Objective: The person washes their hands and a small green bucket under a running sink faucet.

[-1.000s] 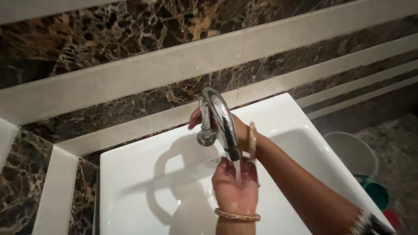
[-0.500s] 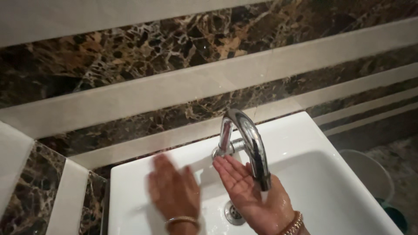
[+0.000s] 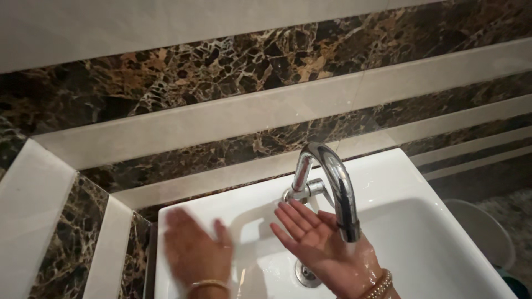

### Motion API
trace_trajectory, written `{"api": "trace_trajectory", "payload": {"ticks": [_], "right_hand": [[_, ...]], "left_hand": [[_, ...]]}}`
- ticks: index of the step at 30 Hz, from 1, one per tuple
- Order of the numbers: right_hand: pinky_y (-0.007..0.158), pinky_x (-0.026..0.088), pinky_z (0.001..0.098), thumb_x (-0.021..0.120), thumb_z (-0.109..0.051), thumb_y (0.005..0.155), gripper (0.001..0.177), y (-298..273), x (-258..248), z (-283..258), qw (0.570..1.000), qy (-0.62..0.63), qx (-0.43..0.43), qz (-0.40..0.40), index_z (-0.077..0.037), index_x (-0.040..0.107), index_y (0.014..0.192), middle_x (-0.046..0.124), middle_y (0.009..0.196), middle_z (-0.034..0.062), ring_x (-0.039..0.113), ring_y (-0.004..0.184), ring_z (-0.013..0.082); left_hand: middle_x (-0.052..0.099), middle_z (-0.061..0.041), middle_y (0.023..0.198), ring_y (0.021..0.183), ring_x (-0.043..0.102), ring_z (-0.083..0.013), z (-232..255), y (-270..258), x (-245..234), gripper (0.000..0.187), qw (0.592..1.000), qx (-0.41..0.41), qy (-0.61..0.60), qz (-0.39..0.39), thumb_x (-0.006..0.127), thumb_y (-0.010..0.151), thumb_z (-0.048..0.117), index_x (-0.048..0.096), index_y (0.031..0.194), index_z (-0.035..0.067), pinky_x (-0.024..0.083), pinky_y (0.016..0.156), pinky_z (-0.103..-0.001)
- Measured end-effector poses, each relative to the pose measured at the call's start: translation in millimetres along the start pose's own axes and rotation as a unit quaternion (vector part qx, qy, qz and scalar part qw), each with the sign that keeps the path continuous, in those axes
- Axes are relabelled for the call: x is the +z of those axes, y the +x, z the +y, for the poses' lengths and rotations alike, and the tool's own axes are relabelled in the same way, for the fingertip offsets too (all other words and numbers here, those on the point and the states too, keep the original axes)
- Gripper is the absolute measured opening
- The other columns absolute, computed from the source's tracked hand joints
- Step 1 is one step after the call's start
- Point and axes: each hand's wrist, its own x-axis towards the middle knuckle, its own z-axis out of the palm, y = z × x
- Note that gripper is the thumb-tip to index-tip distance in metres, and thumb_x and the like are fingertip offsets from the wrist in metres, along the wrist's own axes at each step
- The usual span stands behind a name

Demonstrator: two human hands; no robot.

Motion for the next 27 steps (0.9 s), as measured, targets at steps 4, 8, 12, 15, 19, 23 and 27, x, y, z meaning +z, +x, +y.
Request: {"api": "trace_trajectory", "payload": {"ticks": [4, 8, 12, 15, 19, 23, 27], "right_hand": [[0.117, 0.04, 0.0543, 0.054, -0.028, 0.092, 0.055, 10.1, -18.6, 1.3, 0.979, -0.18, 0.041, -0.088, 0.0, 0.057, 0.139, 0.061, 0.144, 0.0155, 0.056, 0.133, 0.0293], [0.113, 0.044, 0.0476, 0.064, -0.041, 0.093, 0.064, 10.2, -23.7, -39.4, 0.824, -0.441, -0.015, -0.355, 0.0, 0.056, 0.141, 0.063, 0.141, 0.0156, 0.06, 0.13, 0.0269], [0.101, 0.057, 0.0409, 0.062, -0.033, 0.089, 0.051, 11.9, -13.4, -94.3, 0.679, -0.696, -0.164, -0.166, -0.002, 0.07, 0.129, 0.078, 0.121, 0.0144, 0.072, 0.109, 0.0231], [0.092, 0.06, 0.0439, 0.058, -0.026, 0.094, 0.039, 16.6, -13.7, -132.9, 0.628, -0.75, -0.195, -0.062, -0.005, 0.072, 0.124, 0.08, 0.109, 0.0158, 0.074, 0.102, 0.0251], [0.102, 0.054, 0.0394, 0.054, -0.018, 0.097, 0.034, 15.8, -46.6, -154.2, 0.428, -0.842, -0.327, -0.044, -0.009, 0.07, 0.126, 0.073, 0.12, 0.016, 0.066, 0.114, 0.0261], [0.117, 0.02, 0.052, 0.063, -0.023, 0.087, 0.064, 17.2, -80.7, -156.1, 0.156, -0.901, -0.38, -0.142, -0.009, 0.05, 0.148, 0.037, 0.158, 0.0204, 0.025, 0.148, 0.033], [0.12, 0.002, 0.0559, 0.067, -0.042, 0.08, 0.093, 33.3, -66.4, -157.3, 0.005, -0.922, -0.344, -0.18, 0.002, 0.03, 0.153, 0.013, 0.169, 0.0212, 0.001, 0.157, 0.031]], "left_hand": [[0.023, -0.029, 0.161, 0.148, 0.017, -0.0381, 13.4, 28.8, 5.0, 0.087, 0.972, -0.114, 0.177, -0.101, 0.038, 0.095, 0.059, 0.022, 0.154, -0.003, 0.019, 0.116, -0.049], [0.027, -0.03, 0.16, 0.15, 0.019, -0.0376, 105.8, -17.0, 24.5, 0.096, 0.996, 0.085, 0.02, -0.011, 0.041, 0.093, 0.061, 0.026, 0.152, -0.013, 0.021, 0.122, -0.044], [0.035, -0.03, 0.155, 0.146, 0.027, -0.0384, 179.8, -70.6, -1.7, 0.087, 0.907, 0.172, -0.36, -0.134, 0.045, 0.091, 0.05, 0.031, 0.148, -0.014, 0.026, 0.119, -0.046], [0.041, -0.031, 0.151, 0.143, 0.033, -0.0389, 213.2, -75.6, -22.8, 0.081, 0.52, -0.137, -0.784, -0.31, 0.047, 0.089, 0.043, 0.036, 0.145, -0.015, 0.029, 0.117, -0.047], [0.049, -0.031, 0.146, 0.139, 0.041, -0.0396, 224.6, -84.7, -48.3, 0.073, 0.11, -0.372, -0.886, -0.255, 0.051, 0.086, 0.032, 0.042, 0.141, -0.016, 0.034, 0.114, -0.049], [0.056, -0.032, 0.141, 0.135, 0.049, -0.0404, 228.8, -86.6, -64.3, 0.066, 0.04, -0.404, -0.895, -0.185, 0.054, 0.084, 0.022, 0.047, 0.137, -0.017, 0.039, 0.111, -0.051], [0.053, -0.033, 0.149, 0.143, 0.045, -0.0408, 231.7, -82.7, -76.3, 0.069, 0.055, -0.387, -0.915, -0.103, 0.051, 0.082, 0.019, 0.043, 0.138, -0.019, 0.033, 0.114, -0.053]]}}
